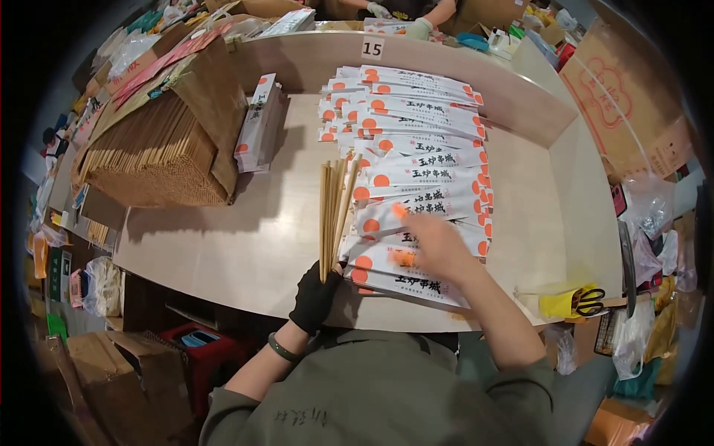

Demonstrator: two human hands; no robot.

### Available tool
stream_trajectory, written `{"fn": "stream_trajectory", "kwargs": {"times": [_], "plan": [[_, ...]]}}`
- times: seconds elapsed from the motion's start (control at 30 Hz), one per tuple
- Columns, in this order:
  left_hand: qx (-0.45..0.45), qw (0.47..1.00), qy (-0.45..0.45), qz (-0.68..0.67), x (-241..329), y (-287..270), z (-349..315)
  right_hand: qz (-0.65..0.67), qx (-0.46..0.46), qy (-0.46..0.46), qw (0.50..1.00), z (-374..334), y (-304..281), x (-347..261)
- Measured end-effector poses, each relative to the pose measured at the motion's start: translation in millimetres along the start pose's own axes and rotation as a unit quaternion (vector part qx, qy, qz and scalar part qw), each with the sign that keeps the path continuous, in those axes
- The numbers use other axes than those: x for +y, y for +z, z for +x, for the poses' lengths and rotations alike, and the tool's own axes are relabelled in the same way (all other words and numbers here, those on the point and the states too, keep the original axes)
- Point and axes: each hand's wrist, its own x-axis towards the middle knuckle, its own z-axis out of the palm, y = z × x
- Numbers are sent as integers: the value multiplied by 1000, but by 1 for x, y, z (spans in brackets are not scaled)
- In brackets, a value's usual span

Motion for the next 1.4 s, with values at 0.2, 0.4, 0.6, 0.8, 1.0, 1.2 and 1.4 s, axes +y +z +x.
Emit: {"fn": "stream_trajectory", "kwargs": {"times": [0.2,0.4,0.6,0.8,1.0,1.2,1.4], "plan": [[-25,1000,-9,14,0,-2,-3,32,-89,-49,994,-17,3,-49],[31,995,71,-60,1,6,16,25,-47,-18,998,-26,11,-56],[36,986,141,85,6,8,4,-4,-127,33,991,-31,13,-64],[13,995,54,82,16,14,-4,-77,-163,0,984,-34,22,-70],[-2,997,33,74,8,25,-33,0,-251,138,958,-42,12,-74],[-25,997,64,33,17,29,-28,-82,-165,75,980,-58,-8,-72],[-23,991,90,94,12,27,-31,-82,-190,101,973,-85,-28,-25]]}}
